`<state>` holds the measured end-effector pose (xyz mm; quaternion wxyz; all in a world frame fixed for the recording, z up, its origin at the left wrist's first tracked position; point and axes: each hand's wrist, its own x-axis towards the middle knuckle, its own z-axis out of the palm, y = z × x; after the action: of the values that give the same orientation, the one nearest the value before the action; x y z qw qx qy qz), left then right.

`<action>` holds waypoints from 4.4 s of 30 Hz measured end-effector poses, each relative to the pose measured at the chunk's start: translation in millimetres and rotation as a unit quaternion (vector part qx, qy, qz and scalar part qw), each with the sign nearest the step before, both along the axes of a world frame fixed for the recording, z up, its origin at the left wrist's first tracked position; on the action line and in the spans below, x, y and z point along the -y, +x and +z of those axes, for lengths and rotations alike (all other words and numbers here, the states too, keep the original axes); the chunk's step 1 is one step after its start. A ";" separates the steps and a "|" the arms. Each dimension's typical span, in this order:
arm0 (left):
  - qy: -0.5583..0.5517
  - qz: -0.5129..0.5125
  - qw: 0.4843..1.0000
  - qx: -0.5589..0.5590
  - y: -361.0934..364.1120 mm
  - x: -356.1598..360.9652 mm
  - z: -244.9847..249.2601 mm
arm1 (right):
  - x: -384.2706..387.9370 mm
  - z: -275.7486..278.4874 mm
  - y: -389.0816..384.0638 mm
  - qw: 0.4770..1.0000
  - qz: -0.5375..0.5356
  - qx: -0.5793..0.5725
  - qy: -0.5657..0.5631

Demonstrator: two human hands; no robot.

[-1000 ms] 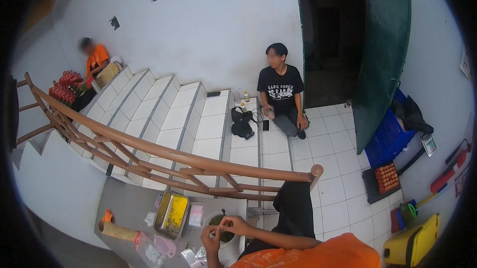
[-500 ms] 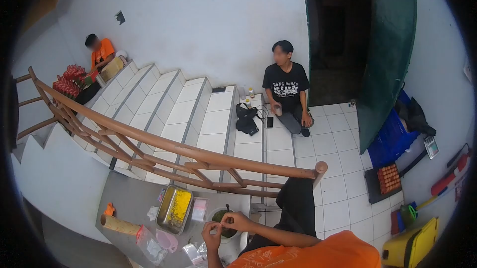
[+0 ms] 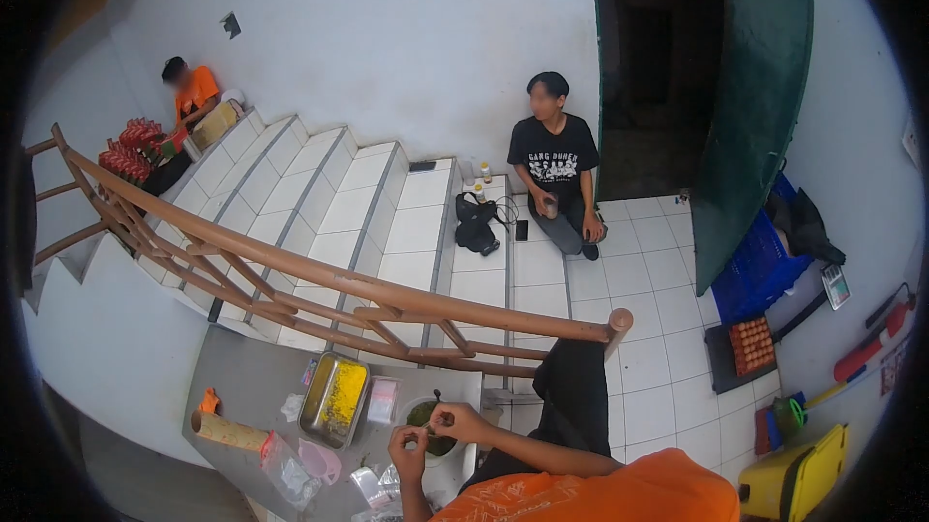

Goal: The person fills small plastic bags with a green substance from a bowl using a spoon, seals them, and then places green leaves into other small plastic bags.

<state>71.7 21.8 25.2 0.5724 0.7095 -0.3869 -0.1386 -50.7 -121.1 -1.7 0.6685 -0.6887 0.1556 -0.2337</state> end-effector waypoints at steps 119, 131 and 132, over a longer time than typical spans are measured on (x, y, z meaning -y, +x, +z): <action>0.690 0.016 0.715 0.108 114.3 -140.4 -133.6 | -21.6 119.9 -31.4 0.898 0.415 0.095 0.111; 0.577 0.214 0.772 0.158 129.5 -172.6 -77.0 | -64.6 266.2 -60.0 0.817 0.548 0.176 0.040; 0.541 0.255 0.785 0.161 124.5 -175.7 -65.0 | -63.2 261.4 -55.8 0.804 0.575 0.144 0.045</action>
<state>196.2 197.5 -39.9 0.0386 0.9877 -0.1399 -0.0578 -106.5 -57.9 259.8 0.7253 -0.5798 -0.3563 0.1044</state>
